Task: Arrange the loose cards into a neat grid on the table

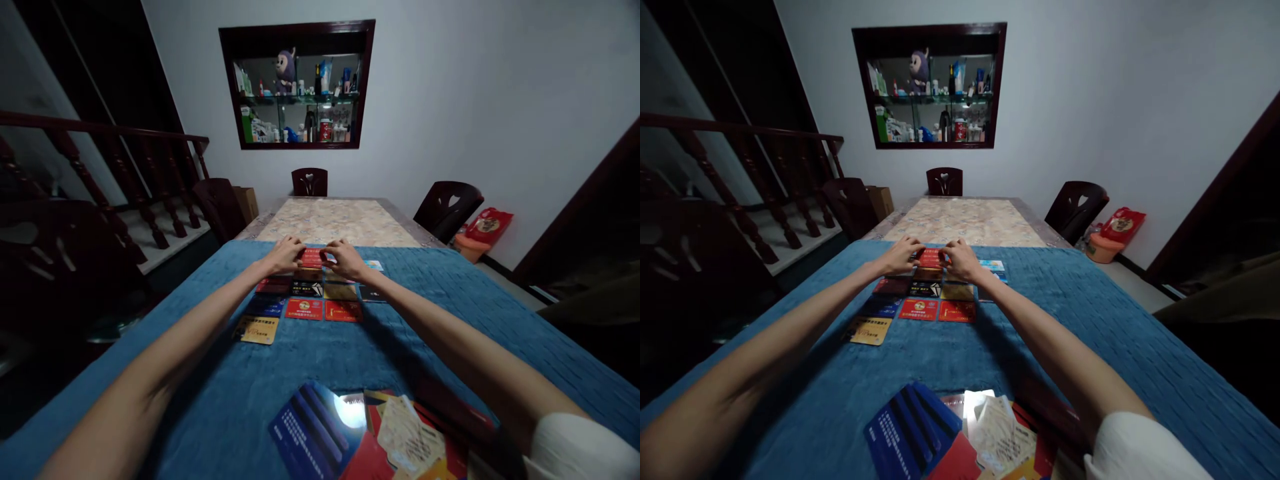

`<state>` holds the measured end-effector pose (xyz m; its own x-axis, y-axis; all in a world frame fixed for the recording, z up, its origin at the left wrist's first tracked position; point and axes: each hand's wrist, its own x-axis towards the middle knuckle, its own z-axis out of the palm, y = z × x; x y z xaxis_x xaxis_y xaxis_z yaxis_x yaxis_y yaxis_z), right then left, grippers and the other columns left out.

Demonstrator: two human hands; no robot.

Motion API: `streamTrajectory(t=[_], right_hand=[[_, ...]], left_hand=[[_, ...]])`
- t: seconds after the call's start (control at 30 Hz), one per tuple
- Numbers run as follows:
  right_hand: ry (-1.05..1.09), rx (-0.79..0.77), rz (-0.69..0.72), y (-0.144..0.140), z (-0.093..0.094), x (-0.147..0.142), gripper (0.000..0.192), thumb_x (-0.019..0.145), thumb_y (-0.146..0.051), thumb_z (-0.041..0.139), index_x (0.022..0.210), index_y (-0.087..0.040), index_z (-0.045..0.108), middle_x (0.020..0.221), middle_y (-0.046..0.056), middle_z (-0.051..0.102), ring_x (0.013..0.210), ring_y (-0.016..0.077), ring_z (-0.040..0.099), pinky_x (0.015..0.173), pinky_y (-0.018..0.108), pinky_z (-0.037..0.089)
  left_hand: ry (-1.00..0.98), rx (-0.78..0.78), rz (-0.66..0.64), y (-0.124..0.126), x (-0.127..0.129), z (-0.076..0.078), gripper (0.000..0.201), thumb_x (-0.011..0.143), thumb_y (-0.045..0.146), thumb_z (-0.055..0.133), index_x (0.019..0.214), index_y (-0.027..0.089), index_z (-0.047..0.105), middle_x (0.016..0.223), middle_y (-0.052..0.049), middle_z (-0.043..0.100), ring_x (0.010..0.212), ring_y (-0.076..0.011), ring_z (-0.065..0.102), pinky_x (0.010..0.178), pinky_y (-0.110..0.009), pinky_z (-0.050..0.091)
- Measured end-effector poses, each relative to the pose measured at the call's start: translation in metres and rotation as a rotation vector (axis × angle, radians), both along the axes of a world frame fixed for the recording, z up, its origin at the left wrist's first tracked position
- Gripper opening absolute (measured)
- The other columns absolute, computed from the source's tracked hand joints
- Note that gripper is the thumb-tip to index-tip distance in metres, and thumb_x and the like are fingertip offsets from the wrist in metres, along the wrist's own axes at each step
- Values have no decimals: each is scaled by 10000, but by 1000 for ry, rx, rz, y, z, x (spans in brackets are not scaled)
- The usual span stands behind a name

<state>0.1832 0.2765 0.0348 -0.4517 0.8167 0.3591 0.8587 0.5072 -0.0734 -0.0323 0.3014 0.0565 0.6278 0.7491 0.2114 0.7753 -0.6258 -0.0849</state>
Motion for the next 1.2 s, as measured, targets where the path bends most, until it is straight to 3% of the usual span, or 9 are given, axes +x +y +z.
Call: streamTrajectory(t=[0.27, 0.57, 0.93, 1.2], right_hand=[[-62, -126, -101, 31, -16, -6, 296, 891, -309, 557, 1135, -236, 707, 1220, 94, 660, 1105, 290, 517, 841, 331, 359], [-89, -201, -162, 42, -25, -11, 343, 912, -342, 514, 1213, -302, 675, 1244, 78, 659, 1167, 310, 511, 851, 344, 388], [-99, -224, -170, 50, -34, -15, 339, 901, -291, 523, 1190, -312, 697, 1147, 85, 712, 1162, 331, 522, 847, 384, 438], [-106, -220, -165, 52, -37, -15, 333, 914, -323, 508, 1187, -313, 699, 1200, 97, 686, 1141, 328, 537, 833, 379, 446]], left_hand=[[82, -124, 75, 28, 8, -16, 363, 799, 207, 537, 1146, 196, 644, 1200, -119, 577, 1202, -321, 454, 962, -465, 428], [172, -211, 123, 44, 13, -22, 548, 754, 149, 522, 1283, 276, 591, 1218, -108, 572, 1225, -327, 427, 988, -509, 394], [135, -194, 96, 56, 10, -38, 604, 692, 141, 516, 1267, 289, 628, 1150, -126, 595, 1182, -351, 416, 937, -544, 357], [131, -168, 93, 57, 8, -44, 541, 711, 153, 531, 1219, 299, 644, 1160, -117, 582, 1201, -339, 389, 940, -508, 338]])
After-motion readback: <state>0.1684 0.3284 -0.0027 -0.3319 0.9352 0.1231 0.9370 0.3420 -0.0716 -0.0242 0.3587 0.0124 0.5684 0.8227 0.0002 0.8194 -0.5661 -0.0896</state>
